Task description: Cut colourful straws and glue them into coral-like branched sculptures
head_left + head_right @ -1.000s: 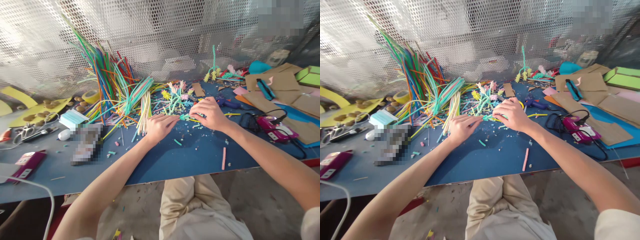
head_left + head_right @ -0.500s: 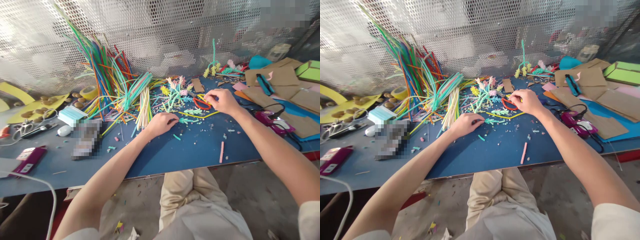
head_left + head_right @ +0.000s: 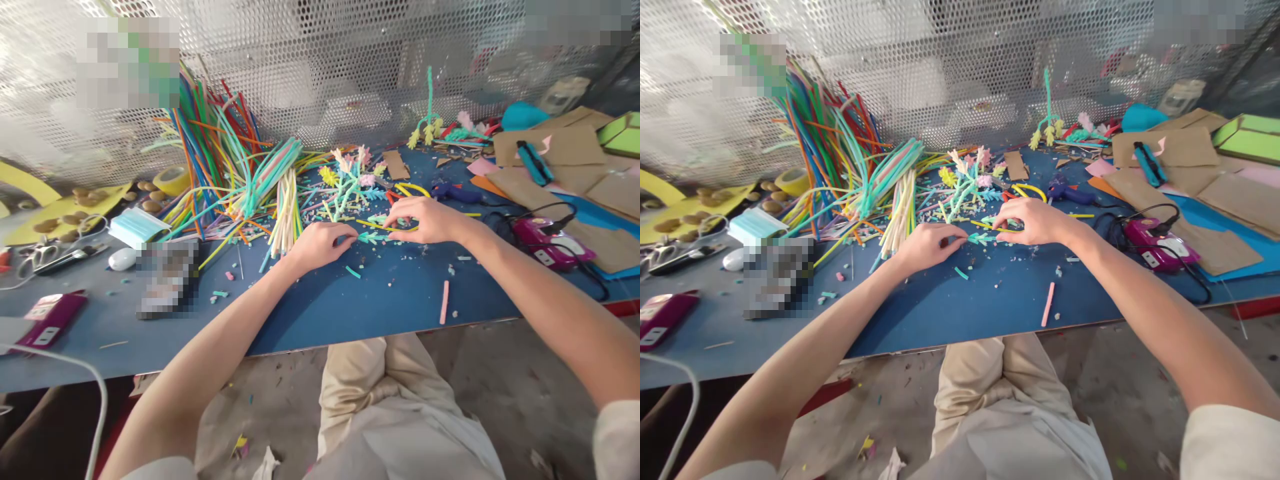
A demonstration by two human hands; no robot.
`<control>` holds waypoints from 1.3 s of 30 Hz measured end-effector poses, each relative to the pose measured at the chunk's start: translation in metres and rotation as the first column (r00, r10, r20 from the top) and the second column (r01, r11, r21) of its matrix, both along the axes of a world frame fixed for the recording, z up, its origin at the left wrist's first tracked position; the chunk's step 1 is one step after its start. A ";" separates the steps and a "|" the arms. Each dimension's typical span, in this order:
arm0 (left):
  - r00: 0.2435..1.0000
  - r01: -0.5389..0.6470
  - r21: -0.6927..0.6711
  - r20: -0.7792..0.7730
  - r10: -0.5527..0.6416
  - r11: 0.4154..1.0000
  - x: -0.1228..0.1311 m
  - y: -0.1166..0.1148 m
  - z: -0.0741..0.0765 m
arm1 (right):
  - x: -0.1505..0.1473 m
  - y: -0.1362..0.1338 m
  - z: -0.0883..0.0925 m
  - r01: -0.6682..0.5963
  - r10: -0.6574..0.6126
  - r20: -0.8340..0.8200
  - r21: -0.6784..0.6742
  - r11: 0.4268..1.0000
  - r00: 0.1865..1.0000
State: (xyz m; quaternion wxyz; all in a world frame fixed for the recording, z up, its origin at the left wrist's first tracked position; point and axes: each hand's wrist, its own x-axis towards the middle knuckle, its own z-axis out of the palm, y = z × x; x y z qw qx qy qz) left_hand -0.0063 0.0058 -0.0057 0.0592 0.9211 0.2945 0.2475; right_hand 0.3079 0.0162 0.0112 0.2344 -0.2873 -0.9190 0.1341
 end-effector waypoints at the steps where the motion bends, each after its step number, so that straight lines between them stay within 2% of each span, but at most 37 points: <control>1: 1.000 -0.007 0.002 0.003 0.007 1.000 0.000 0.000 0.000 | -0.003 -0.001 0.000 -0.011 0.011 0.003 0.010 1.000 1.000; 10: 0.993 -0.117 0.059 -0.007 0.117 0.991 0.000 -0.004 0.002 | -0.012 -0.003 -0.002 -0.004 0.001 0.028 0.115 0.993 1.000; 17: 0.988 -0.093 0.160 -0.105 0.111 0.983 -0.002 -0.001 -0.004 | -0.018 -0.005 -0.005 0.002 -0.009 0.048 0.139 0.990 0.999; 23: 0.983 -0.135 0.169 -0.105 0.153 0.976 -0.004 0.001 -0.003 | -0.006 -0.002 0.000 -0.014 -0.020 0.186 0.181 0.983 0.982; 27: 0.986 -0.116 0.150 -0.104 0.132 0.982 -0.002 -0.001 0.002 | -0.002 0.003 -0.004 -0.042 0.007 0.243 0.139 0.989 0.970; 30: 0.983 -0.128 0.091 -0.119 0.138 0.988 -0.001 -0.002 0.004 | 0.000 0.006 -0.003 -0.003 -0.024 0.182 0.146 0.989 0.983; 33: 0.978 -0.165 0.049 -0.125 0.169 0.985 -0.002 -0.001 0.004 | 0.003 0.005 0.002 0.120 -0.134 0.085 0.156 0.980 0.987; 36: 0.970 -0.200 0.052 -0.134 0.205 0.979 -0.003 0.001 0.003 | 0.002 0.002 0.005 0.221 -0.222 0.000 0.092 0.971 0.975; 39: 0.951 -0.247 0.054 -0.179 0.253 0.968 -0.003 0.002 0.002 | -0.006 -0.002 0.003 0.222 -0.219 -0.068 0.039 0.974 0.973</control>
